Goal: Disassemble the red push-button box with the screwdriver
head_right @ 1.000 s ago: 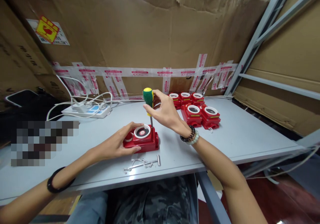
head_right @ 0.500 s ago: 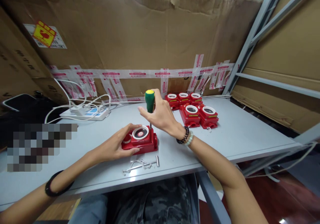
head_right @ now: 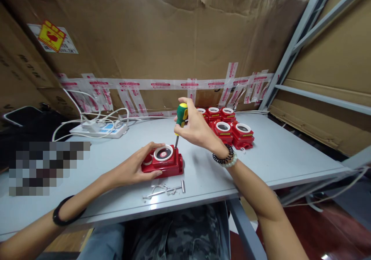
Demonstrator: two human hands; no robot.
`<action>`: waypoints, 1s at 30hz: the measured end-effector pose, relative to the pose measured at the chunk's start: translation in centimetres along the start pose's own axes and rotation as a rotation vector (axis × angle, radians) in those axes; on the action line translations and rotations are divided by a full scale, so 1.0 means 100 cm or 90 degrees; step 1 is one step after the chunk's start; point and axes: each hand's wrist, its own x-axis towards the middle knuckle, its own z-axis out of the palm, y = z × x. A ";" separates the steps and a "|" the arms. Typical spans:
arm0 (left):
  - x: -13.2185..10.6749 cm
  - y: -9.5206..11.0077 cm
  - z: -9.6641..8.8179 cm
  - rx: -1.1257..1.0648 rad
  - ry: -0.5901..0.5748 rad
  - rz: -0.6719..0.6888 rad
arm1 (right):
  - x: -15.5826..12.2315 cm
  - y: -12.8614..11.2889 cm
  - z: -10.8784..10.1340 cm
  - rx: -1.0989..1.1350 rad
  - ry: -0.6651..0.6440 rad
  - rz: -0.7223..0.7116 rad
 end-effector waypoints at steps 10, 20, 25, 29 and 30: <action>0.000 0.001 0.000 -0.002 0.005 -0.001 | 0.000 0.000 0.012 0.030 -0.010 -0.044; 0.000 0.001 0.000 0.008 0.006 -0.001 | -0.001 -0.002 0.015 -0.065 0.043 -0.004; 0.001 0.002 0.000 0.003 0.006 0.003 | -0.001 -0.003 0.012 0.056 -0.009 0.025; 0.000 0.001 0.000 -0.002 0.014 0.003 | -0.003 -0.002 0.013 -0.089 0.058 0.015; 0.000 0.001 0.000 -0.002 0.014 0.003 | -0.003 -0.002 0.013 -0.094 0.060 0.015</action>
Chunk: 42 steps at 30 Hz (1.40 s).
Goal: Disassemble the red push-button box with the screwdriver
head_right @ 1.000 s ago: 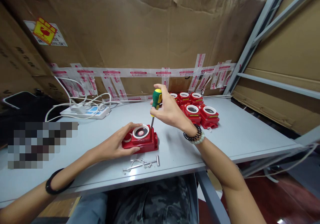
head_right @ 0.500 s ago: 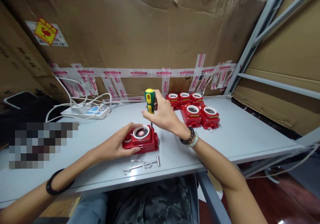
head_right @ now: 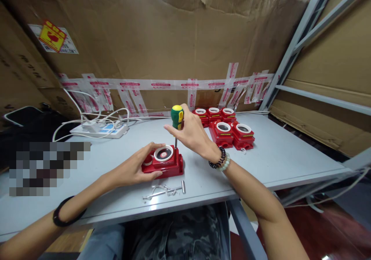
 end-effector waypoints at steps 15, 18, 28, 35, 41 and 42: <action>0.000 0.000 0.000 -0.003 -0.003 -0.006 | 0.003 0.003 0.004 0.252 -0.030 -0.006; 0.000 -0.001 0.000 -0.007 0.000 -0.002 | 0.003 0.002 0.003 0.243 -0.011 -0.008; 0.000 -0.001 0.000 0.002 -0.006 -0.002 | 0.003 0.008 -0.009 0.119 -0.033 -0.013; 0.000 -0.001 0.000 -0.008 -0.010 -0.006 | 0.001 0.034 -0.001 0.040 -0.473 0.070; 0.000 -0.001 0.001 -0.011 -0.007 0.000 | 0.001 0.032 0.004 -0.029 -0.458 0.002; 0.000 -0.001 0.001 -0.014 -0.003 0.003 | 0.000 0.032 0.004 -0.043 -0.445 -0.032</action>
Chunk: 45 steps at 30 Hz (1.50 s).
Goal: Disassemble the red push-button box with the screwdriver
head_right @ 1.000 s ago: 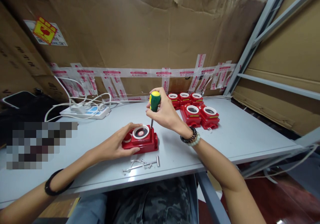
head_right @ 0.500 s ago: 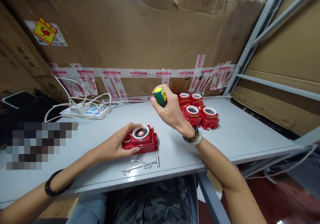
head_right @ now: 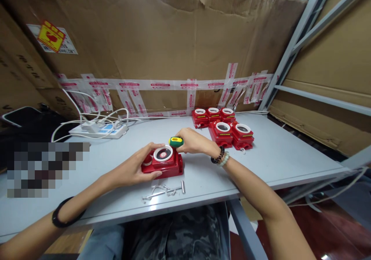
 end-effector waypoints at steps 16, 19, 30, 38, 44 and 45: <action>0.000 0.000 -0.001 0.000 -0.008 0.003 | 0.009 0.020 -0.002 -0.012 -0.058 -0.075; 0.000 0.000 -0.001 0.003 -0.010 0.004 | 0.009 0.020 -0.002 0.000 -0.068 -0.071; 0.000 0.001 -0.002 -0.015 -0.005 -0.001 | 0.008 0.016 -0.007 0.025 -0.072 -0.054; -0.001 -0.006 -0.001 -0.046 0.021 0.006 | 0.004 0.018 -0.006 0.039 -0.066 -0.045; -0.002 -0.009 0.000 -0.023 0.026 0.009 | 0.000 0.014 -0.009 0.072 -0.060 -0.028; -0.002 -0.008 -0.001 -0.010 0.020 0.010 | 0.000 0.013 -0.009 0.071 -0.062 -0.031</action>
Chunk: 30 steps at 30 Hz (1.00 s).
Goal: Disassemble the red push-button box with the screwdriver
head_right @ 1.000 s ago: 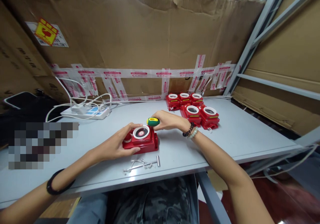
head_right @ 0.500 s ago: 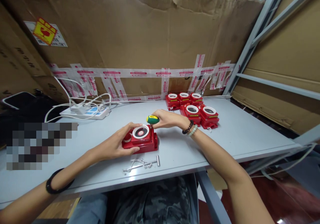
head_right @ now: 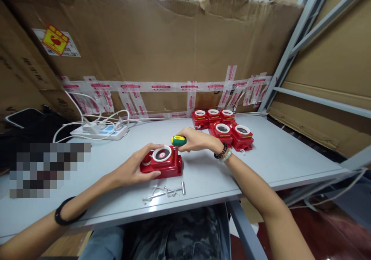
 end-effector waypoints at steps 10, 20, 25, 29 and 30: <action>0.005 0.009 -0.013 0.126 -0.091 -0.030 | 0.003 0.003 0.003 -0.039 -0.033 0.002; 0.005 0.008 -0.012 0.129 -0.089 -0.036 | 0.006 -0.004 0.008 -0.169 0.018 -0.059; 0.005 0.008 -0.012 0.120 -0.088 -0.034 | 0.007 -0.003 0.011 -0.176 0.015 -0.044; 0.005 0.008 -0.012 0.109 -0.084 -0.034 | 0.009 -0.005 0.007 -0.132 0.038 -0.062; 0.005 0.008 -0.012 0.105 -0.081 -0.033 | 0.008 -0.007 0.004 -0.121 0.056 -0.065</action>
